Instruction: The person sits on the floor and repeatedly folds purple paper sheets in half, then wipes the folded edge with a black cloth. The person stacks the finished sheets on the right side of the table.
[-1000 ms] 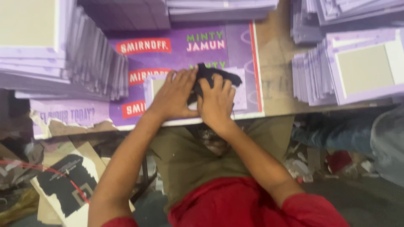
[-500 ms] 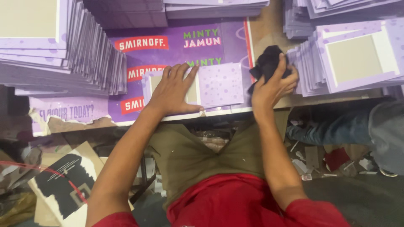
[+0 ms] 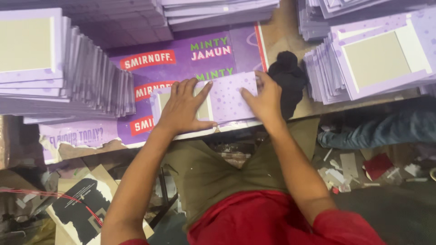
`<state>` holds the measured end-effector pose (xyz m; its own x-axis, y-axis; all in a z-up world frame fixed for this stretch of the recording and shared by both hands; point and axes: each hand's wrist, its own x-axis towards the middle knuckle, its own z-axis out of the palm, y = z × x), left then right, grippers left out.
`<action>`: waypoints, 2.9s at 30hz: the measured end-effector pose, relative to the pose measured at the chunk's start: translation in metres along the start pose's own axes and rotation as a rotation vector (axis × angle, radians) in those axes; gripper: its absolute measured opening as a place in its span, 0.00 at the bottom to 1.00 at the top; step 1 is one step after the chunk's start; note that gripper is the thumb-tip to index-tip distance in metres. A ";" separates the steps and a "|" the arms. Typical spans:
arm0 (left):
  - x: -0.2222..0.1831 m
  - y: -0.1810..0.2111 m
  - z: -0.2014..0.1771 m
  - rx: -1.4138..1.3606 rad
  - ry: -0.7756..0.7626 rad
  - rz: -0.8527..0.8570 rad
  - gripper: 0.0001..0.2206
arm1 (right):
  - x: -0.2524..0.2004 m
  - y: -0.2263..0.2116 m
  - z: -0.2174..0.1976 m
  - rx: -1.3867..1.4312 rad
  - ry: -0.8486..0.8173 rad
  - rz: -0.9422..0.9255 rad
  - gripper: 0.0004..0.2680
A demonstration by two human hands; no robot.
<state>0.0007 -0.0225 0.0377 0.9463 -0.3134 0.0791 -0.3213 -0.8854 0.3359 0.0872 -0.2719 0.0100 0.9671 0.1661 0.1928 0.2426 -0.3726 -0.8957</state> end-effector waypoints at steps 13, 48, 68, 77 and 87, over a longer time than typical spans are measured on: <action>0.009 0.001 0.000 0.009 -0.058 -0.103 0.48 | 0.010 -0.009 0.000 -0.338 -0.108 -0.024 0.21; 0.007 0.003 0.004 0.009 0.045 -0.056 0.46 | -0.050 -0.043 0.016 -0.244 -0.093 -0.017 0.17; 0.001 -0.004 0.009 -0.014 0.055 0.091 0.37 | -0.028 0.012 -0.003 0.441 -0.199 0.398 0.16; 0.000 -0.004 0.010 0.020 0.053 0.090 0.37 | 0.051 -0.005 0.010 -0.323 -0.234 0.052 0.21; -0.001 -0.008 0.013 -0.002 0.079 0.078 0.37 | 0.059 0.010 0.027 -0.307 -0.157 0.084 0.05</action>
<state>0.0019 -0.0201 0.0227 0.9182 -0.3534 0.1791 -0.3944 -0.8584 0.3280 0.1450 -0.2413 0.0021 0.9670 0.2520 0.0381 0.1970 -0.6441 -0.7391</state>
